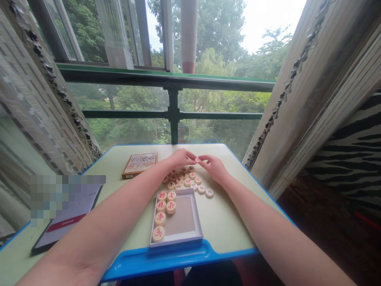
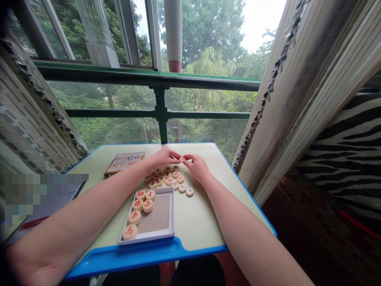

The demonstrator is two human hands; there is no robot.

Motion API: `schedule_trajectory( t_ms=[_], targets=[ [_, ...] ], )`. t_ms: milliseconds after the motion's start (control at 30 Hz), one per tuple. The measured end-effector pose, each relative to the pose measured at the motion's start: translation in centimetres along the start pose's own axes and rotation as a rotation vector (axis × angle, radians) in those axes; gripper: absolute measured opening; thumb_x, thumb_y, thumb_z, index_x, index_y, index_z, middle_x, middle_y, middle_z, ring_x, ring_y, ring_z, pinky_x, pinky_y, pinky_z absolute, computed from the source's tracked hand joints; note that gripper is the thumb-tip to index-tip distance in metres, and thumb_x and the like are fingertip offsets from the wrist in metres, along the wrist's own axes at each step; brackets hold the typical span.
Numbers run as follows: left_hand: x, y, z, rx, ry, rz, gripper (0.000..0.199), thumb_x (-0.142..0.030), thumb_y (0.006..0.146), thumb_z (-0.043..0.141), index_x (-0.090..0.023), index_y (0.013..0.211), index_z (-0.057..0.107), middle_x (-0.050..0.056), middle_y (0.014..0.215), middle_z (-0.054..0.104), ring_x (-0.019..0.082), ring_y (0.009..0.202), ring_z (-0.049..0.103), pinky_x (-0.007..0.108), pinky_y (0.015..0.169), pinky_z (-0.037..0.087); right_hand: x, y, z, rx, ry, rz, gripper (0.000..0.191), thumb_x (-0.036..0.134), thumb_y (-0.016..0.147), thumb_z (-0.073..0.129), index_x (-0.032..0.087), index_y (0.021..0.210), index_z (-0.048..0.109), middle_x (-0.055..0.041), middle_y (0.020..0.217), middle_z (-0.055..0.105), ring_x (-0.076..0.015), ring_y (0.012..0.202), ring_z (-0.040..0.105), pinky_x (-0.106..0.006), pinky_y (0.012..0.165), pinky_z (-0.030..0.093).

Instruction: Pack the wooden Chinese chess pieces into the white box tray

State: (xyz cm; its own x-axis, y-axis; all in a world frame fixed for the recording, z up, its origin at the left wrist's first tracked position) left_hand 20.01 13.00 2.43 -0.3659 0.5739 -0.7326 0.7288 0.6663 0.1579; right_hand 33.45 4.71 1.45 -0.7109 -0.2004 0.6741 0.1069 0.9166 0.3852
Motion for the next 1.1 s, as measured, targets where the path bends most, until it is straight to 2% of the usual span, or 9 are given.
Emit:
schedule_trajectory(
  t_ms=[167, 333, 633, 900, 1033, 1100],
  targets=[
    [-0.7, 0.1, -0.2, -0.055, -0.115, 0.087, 0.035, -0.029, 0.066, 0.067, -0.014, 0.098, 0.07, 0.007, 0.09, 0.072, 0.019, 0.082, 0.065, 0.027, 0.074, 0.05, 0.2, -0.1, -0.6, -0.086, 0.126, 0.039, 0.029, 0.038, 0.077, 0.057, 0.017, 0.095, 0.067, -0.0061, 0.096, 0.068, -0.0149, 0.081, 0.058, -0.027, 0.071, 0.044],
    [-1.0, -0.1, -0.8, -0.085, -0.108, 0.076, 0.034, -0.033, 0.065, 0.068, -0.013, 0.092, 0.071, 0.007, 0.089, 0.072, 0.02, 0.083, 0.065, 0.028, 0.076, 0.05, 0.4, -0.2, -0.9, -0.093, 0.235, 0.048, 0.031, 0.035, 0.075, 0.057, 0.017, 0.099, 0.065, -0.006, 0.099, 0.067, -0.0141, 0.078, 0.056, -0.028, 0.072, 0.044],
    [-2.3, -1.2, -1.8, -0.134, 0.092, 0.107, 0.03, -0.034, 0.069, 0.065, -0.016, 0.09, 0.073, 0.006, 0.086, 0.073, 0.019, 0.08, 0.064, 0.025, 0.071, 0.047, 1.1, -0.5, -1.0, -0.073, 0.319, 0.064, 0.03, 0.035, 0.072, 0.059, 0.017, 0.095, 0.067, -0.0058, 0.098, 0.068, -0.0134, 0.075, 0.055, -0.029, 0.073, 0.044],
    [-3.4, -5.7, -2.6, -0.181, 0.199, 0.019, 0.03, -0.035, 0.071, 0.062, -0.015, 0.09, 0.073, 0.003, 0.082, 0.073, 0.018, 0.076, 0.064, 0.023, 0.066, 0.045, 2.8, -1.4, 0.1, 0.006, 0.402, 0.057, 0.032, 0.039, 0.067, 0.065, 0.016, 0.089, 0.067, -0.0055, 0.087, 0.067, -0.0131, 0.073, 0.054, -0.028, 0.069, 0.044],
    [-3.6, -9.3, -2.8, -0.205, 0.113, -0.048, 0.034, -0.039, 0.07, 0.063, -0.015, 0.093, 0.072, 0.003, 0.084, 0.073, 0.018, 0.076, 0.065, 0.023, 0.065, 0.047, 4.9, -2.6, 0.3, 0.121, 0.363, -0.01, 0.031, 0.039, 0.066, 0.065, 0.016, 0.087, 0.067, -0.0042, 0.079, 0.066, -0.0118, 0.065, 0.052, -0.026, 0.062, 0.043],
    [-3.7, -11.0, -2.8, -0.207, 0.053, -0.079, 0.036, -0.04, 0.069, 0.064, -0.015, 0.094, 0.072, 0.005, 0.084, 0.073, 0.018, 0.076, 0.065, 0.023, 0.065, 0.048, 6.0, -3.3, 0.3, 0.228, 0.342, -0.054, 0.03, 0.04, 0.067, 0.065, 0.016, 0.087, 0.066, -0.0039, 0.081, 0.066, -0.0107, 0.062, 0.052, -0.025, 0.059, 0.043]
  ],
)
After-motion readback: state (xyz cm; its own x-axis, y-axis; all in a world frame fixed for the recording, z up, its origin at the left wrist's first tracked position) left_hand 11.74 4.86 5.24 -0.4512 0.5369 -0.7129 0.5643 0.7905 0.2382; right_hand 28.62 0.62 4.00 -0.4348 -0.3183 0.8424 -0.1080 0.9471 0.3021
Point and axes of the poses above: each hand's wrist, its own y-axis towards the middle knuckle, its own z-axis out of the palm, x = y × z, the point moved 3 cm from there along y, towards the middle knuckle
